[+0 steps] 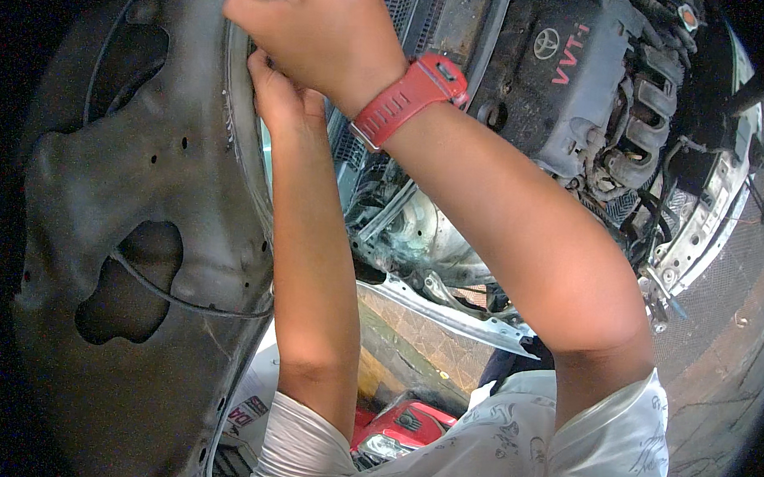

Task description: The person uses a screwdriver and pliers to remove fasteners and clips from the front edge of a car hood. The person works along the hood's perimeter, detaching several fasteners and placing them aside.

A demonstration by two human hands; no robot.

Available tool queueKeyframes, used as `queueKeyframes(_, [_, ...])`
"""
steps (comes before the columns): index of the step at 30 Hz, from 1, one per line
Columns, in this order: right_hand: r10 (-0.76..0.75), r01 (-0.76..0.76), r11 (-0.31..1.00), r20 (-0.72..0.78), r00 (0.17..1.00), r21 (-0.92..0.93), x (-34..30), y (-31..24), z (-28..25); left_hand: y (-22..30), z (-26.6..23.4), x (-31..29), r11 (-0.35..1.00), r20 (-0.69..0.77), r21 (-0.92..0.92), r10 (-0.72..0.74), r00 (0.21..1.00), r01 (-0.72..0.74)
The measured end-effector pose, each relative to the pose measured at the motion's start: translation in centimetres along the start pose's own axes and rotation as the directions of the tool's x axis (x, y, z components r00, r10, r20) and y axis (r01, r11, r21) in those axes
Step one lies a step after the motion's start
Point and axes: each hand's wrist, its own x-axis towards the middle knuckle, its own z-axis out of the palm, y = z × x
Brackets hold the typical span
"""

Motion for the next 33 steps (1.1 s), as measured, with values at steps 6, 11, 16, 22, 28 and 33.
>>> queueKeyframes(6, [0.111,-0.131,0.978,0.125,0.986,0.161,2.1,-0.8,-0.3,0.3,2.1,-1.6,0.999,-0.056,-0.002,0.053,0.997,-0.054])
queueKeyframes(11, [0.068,-0.094,0.983,0.160,0.985,0.161,1.4,0.6,-0.6,0.4,1.8,-1.5,0.998,-0.055,0.032,0.057,0.997,-0.056])
queueKeyframes(16, [0.113,-0.127,0.969,0.076,0.991,0.211,0.4,0.1,0.0,0.3,1.8,-1.5,0.998,-0.059,0.042,0.045,0.997,-0.043])
queueKeyframes(22, [0.121,-0.123,0.990,0.028,0.992,0.063,-0.1,0.2,-0.5,0.2,2.1,-1.6,0.998,-0.065,0.032,0.063,0.996,-0.061])
queueKeyframes(28, [0.154,-0.201,0.962,0.239,0.959,0.185,1.8,-1.8,-0.7,0.1,1.2,-1.5,0.996,-0.002,0.043,0.073,0.997,-0.073])
queueKeyframes(33, [-0.065,0.036,0.983,0.160,0.985,0.178,2.2,0.5,1.0,-0.5,2.4,-1.4,0.996,0.029,-0.008,0.093,0.995,-0.093])
